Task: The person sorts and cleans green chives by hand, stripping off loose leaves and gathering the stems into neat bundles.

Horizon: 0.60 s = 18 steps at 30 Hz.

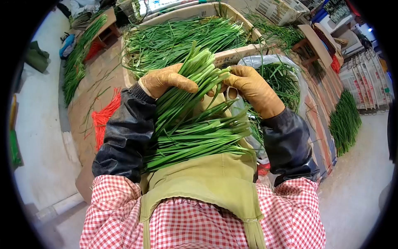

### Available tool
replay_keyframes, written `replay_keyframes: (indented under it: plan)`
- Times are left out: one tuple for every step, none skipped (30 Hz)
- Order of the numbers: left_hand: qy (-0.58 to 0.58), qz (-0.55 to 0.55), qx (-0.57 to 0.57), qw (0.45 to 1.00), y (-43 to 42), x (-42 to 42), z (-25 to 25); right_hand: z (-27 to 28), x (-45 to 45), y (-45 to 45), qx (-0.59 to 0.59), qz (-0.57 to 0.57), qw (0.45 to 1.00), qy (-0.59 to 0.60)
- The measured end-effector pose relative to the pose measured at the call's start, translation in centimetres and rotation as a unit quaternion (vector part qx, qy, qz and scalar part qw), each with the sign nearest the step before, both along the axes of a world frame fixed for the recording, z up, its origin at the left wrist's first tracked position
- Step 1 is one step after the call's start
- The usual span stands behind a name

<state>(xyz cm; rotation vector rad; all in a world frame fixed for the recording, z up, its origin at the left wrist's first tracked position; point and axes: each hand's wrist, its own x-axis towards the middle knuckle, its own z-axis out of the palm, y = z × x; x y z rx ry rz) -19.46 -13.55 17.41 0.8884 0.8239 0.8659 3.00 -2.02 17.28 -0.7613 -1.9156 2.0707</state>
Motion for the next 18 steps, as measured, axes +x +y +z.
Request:
replay_keyframes:
  plan:
    - [-0.001, -0.002, 0.000, 1.000, 0.1, -0.1, -0.2, 0.1, 0.2, 0.0, -0.079, 0.024, 0.997, 0.009]
    - [0.013, -0.018, 0.015, 1.000, 0.3, -0.3, -0.5, 0.1, 0.3, -0.2, -0.108, 0.013, 0.994, 0.003]
    - [0.026, -0.034, 0.031, 0.999, 0.4, -0.3, -0.6, 0.1, 0.4, -0.2, -0.108, 0.011, 0.994, 0.001]
    - [0.025, -0.035, 0.030, 0.999, 0.5, -0.3, -0.5, -0.1, 0.6, -0.1, -0.135, 0.024, 0.990, -0.003]
    - [0.033, -0.034, 0.023, 0.999, 0.4, -0.3, -0.4, -0.3, 0.8, -0.1, -0.162, 0.036, 0.986, -0.006]
    - [0.041, -0.034, 0.015, 0.998, 0.4, -0.4, -0.3, -0.7, 1.4, 0.2, -0.192, 0.005, 0.981, 0.012]
    - [0.039, -0.034, 0.015, 0.999, 0.3, -0.5, -0.5, -0.4, 2.4, 1.0, -0.191, -0.003, 0.981, 0.038]
    - [0.020, -0.010, 0.021, 1.000, 0.1, -0.7, -0.7, -0.5, 3.7, 2.2, -0.166, -0.037, 0.983, 0.072]
    - [0.001, 0.015, 0.026, 1.000, -0.1, -1.0, -0.9, -0.5, 5.1, 3.5, -0.141, -0.070, 0.982, 0.106]
    - [0.020, 0.024, 0.032, 0.999, -0.2, -1.4, -0.8, 0.2, 6.6, 5.2, 0.030, -0.141, 0.989, 0.019]
    - [0.018, 0.026, 0.033, 0.999, -0.4, -1.7, -0.7, 0.9, 7.7, 6.3, 0.200, -0.206, 0.956, -0.069]
    - [0.008, 0.058, 0.038, 0.998, -0.6, -1.9, -0.6, 1.1, 8.3, 6.5, 0.201, -0.204, 0.955, -0.072]
    - [-0.002, 0.091, 0.045, 0.995, -0.7, -2.1, -0.6, 1.3, 9.0, 6.6, 0.319, -0.221, 0.909, -0.155]
    - [0.004, 0.114, 0.069, 0.991, -0.7, -2.2, -0.9, 1.3, 9.4, 6.6, 0.431, -0.232, 0.841, -0.233]
    - [0.001, 0.115, 0.069, 0.991, -0.9, -2.2, -1.1, 1.1, 9.7, 6.4, 0.530, -0.237, 0.754, -0.308]
    - [-0.030, 0.139, 0.072, 0.987, -1.1, -2.2, -1.3, -0.4, 9.2, 5.4, 0.398, -0.205, 0.847, -0.286]
    - [-0.062, 0.162, 0.075, 0.982, -1.2, -2.1, -1.7, -2.1, 8.4, 4.3, 0.277, -0.116, 0.912, -0.278]
    - [-0.070, 0.167, 0.080, 0.980, -1.2, -1.6, -2.3, -2.7, 7.3, 2.2, 0.176, -0.052, 0.946, -0.267]
